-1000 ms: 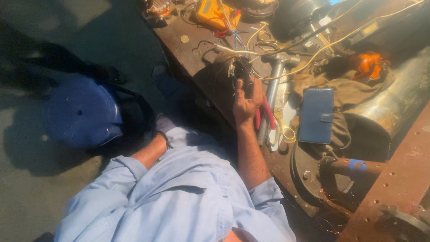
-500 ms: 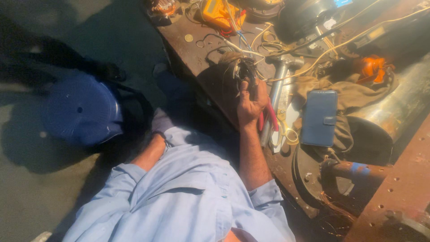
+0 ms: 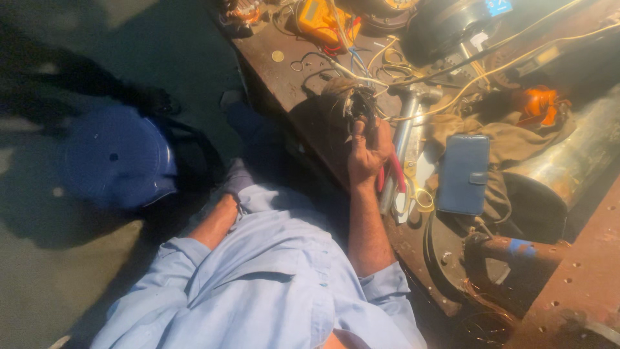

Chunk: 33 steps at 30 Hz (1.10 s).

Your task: The person works on a cylindrical electrical component, using pliers to strip and adjust wires, then uses a hammer to tap the component. They repeatedly handle the wires and the component throughout the clip.

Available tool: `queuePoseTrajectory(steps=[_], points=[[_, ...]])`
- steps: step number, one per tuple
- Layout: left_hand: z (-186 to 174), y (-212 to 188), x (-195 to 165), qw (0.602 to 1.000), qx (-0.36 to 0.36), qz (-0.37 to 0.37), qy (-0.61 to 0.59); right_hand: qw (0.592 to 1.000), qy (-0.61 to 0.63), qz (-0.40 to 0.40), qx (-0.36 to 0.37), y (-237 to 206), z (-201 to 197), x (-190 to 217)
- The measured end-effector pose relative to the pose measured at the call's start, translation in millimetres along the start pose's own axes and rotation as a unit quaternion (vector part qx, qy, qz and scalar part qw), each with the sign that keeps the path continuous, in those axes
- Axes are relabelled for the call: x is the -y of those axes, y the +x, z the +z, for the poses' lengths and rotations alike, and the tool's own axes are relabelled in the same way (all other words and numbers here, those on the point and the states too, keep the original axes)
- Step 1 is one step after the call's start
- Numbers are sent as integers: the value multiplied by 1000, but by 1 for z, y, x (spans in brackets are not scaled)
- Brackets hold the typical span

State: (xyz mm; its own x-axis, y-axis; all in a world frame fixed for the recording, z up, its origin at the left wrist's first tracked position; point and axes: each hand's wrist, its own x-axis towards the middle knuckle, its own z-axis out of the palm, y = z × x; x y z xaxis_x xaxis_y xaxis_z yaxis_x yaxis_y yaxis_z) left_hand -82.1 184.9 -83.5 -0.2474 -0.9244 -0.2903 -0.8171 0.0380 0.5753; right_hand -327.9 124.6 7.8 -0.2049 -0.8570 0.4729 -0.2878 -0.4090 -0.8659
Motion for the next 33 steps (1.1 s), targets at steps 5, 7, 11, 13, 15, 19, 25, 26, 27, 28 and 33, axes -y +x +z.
queuePoseTrajectory(steps=[5, 7, 11, 13, 15, 19, 25, 26, 27, 28, 33], points=[[-3, -3, 4, 1000, 3, -7, -5, 1000, 10, -1, 3, 0, 2, -2], [-5, -4, 2, 1000, 4, -10, -2, 1000, 11, -5, 4, 0, 2, -4], [-4, -5, 3, 1000, 5, -13, 0, 1000, 17, -3, 4, -1, 2, -8], [-4, -8, 6, 1000, 10, -18, 4, 1000, 14, -9, 2, 0, 1, -9], [-5, -11, 11, 1000, 13, -27, 10, 1000, 5, -16, 4, 0, 1, -9], [-7, -11, 13, 999, 19, -27, 11, 1000, 5, -1, 1, 1, 1, -8], [2, -8, 5, 998, 60, 11, -3, 998, -48, -37, -2, -1, 4, -6], [5, -10, 4, 997, 74, 24, -11, 995, -82, -53, -5, -2, 5, -6], [9, -9, 2, 995, 95, 37, -18, 991, -114, -68, -7, -2, 5, -6], [13, -16, 3, 989, 131, 52, -37, 988, -134, -79, -6, -2, 5, -6], [21, -54, 32, 966, 248, 62, -33, 979, -177, -98, 6, -3, 3, -7]])
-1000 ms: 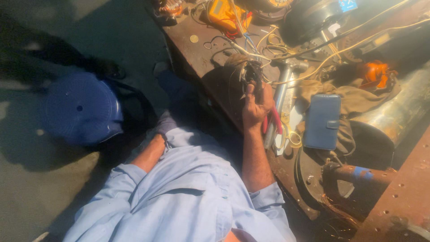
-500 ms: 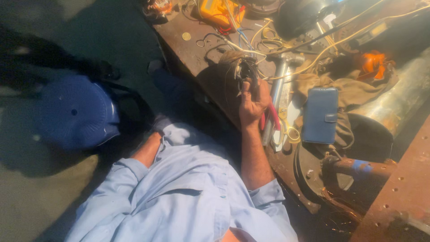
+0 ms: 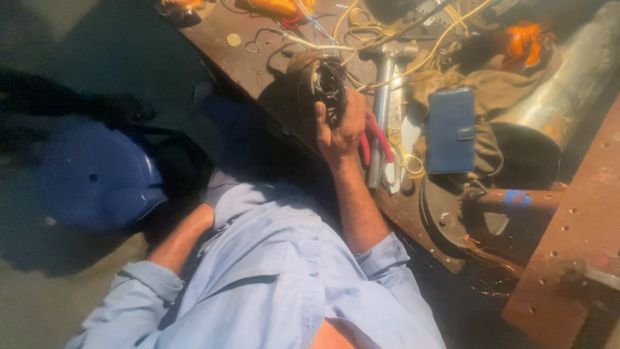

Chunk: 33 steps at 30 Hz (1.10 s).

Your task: The person works on a cylindrical electrical component, using pliers to strip and adjust wires, then uses a hammer to tap the component. They repeatedly handle the wires and the component throughout the clip.

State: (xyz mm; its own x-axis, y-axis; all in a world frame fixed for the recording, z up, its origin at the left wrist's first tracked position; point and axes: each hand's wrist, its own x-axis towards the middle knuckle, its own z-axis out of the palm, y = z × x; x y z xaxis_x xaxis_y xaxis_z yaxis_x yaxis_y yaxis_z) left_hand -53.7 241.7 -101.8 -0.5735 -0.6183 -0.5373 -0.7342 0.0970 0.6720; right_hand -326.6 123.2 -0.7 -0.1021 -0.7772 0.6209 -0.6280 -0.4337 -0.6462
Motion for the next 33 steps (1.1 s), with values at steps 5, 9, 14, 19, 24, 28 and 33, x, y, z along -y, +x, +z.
queuePoseTrajectory(steps=[5, 9, 14, 19, 24, 28, 33], points=[[20, -65, 31, 997, 0, -51, 59, 1000, -22, -7, -10, 0, -1, 1], [31, -85, 22, 988, -138, -30, 60, 999, 28, 30, -13, 1, -2, 1], [25, -91, 5, 895, -441, 34, -57, 999, 42, 27, -5, 1, -1, 1], [-16, -100, 33, 916, -338, -14, -214, 998, 49, 24, -9, 2, 2, 3], [-82, -92, 62, 885, -321, -25, -337, 997, 66, 40, -13, 2, 2, 4], [-123, -41, 34, 805, -459, 108, -359, 997, 74, 17, -25, 3, 4, 5], [-168, 14, -16, 755, -588, 190, -219, 992, 79, 87, -33, 4, 11, 2]])
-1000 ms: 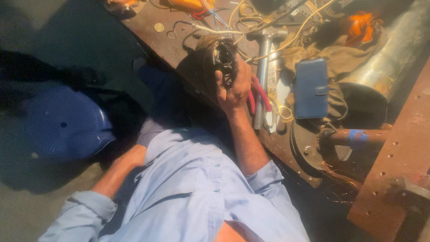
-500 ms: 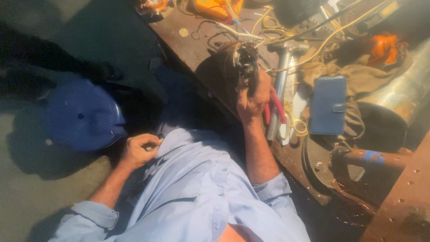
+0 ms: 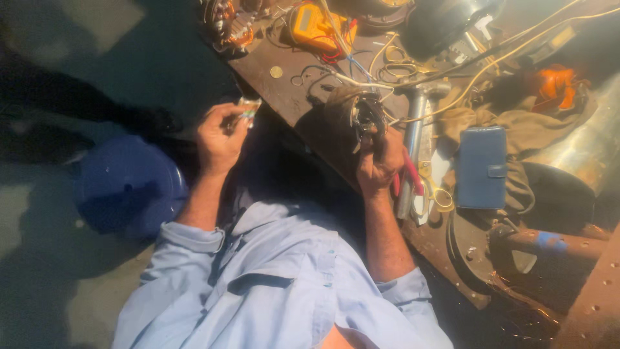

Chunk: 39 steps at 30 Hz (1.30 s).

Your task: The person works on a cylindrical electrical component, using pliers to strip and adjust wires, then uses a hammer to tap the component. They repeatedly handle the wires and the component throughout the clip.

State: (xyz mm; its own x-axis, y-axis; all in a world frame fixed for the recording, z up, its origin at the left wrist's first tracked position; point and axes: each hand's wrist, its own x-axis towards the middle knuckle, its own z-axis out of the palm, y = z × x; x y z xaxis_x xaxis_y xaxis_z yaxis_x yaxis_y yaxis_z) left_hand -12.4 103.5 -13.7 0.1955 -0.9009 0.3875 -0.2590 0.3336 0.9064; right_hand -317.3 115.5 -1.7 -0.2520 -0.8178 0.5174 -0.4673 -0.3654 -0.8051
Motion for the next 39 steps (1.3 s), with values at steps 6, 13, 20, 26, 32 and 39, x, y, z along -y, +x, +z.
queuePoseTrajectory(steps=[6, 13, 20, 26, 32, 39], points=[[32, 66, 1, 964, -33, 180, 191, 997, -38, -68, -12, -1, 4, -6], [44, 98, 27, 980, -39, 66, 182, 1000, 19, 0, -8, -1, 12, -10], [50, 96, 24, 954, -90, 58, 281, 999, 21, -40, -5, 1, 11, -12], [33, 61, 12, 978, -89, 98, 164, 1000, 25, -3, 11, 5, 7, 6], [7, -49, 33, 952, 145, -42, 267, 987, -124, -101, 21, -31, -36, 18], [3, -121, 44, 892, 336, -139, 268, 935, -15, 236, 264, -140, -86, -14]])
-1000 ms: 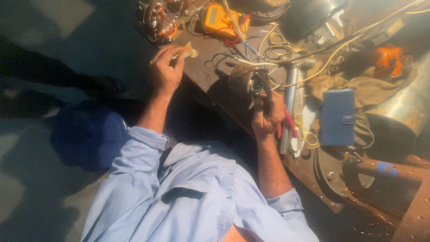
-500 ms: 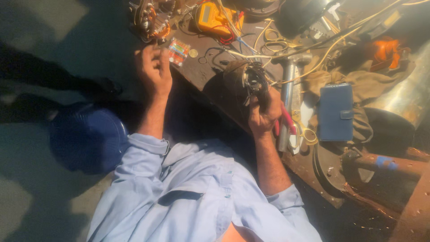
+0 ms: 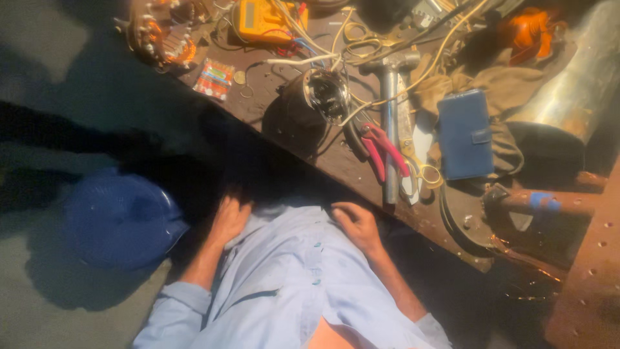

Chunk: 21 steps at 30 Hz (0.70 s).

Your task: The person works on a cylindrical electrical component, using pliers to strip and adjust wires, then uses a hammer to tap the component. They repeatedly handle the wires and the component throughout the clip.

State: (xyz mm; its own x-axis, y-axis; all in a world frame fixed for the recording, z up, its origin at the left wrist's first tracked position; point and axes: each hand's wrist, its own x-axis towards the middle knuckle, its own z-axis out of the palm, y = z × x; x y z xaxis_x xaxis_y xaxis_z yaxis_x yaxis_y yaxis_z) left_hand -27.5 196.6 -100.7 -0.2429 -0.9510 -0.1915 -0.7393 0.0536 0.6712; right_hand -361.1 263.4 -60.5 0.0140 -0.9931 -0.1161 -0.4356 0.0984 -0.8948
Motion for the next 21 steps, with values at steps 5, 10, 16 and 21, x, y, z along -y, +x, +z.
queuePoseTrajectory(steps=[5, 10, 16, 21], points=[[0, 42, -16, 981, 53, -32, 182, 986, -72, 142, 41, -13, 11, -42], [-3, 71, -13, 977, 22, 40, 208, 983, -74, 152, 70, -14, 11, -44], [-23, 39, 5, 995, -32, -89, 15, 989, 32, 60, 134, 11, -15, -2], [-38, -26, 32, 950, 148, -226, -156, 940, 276, -8, 200, 35, -53, 78]])
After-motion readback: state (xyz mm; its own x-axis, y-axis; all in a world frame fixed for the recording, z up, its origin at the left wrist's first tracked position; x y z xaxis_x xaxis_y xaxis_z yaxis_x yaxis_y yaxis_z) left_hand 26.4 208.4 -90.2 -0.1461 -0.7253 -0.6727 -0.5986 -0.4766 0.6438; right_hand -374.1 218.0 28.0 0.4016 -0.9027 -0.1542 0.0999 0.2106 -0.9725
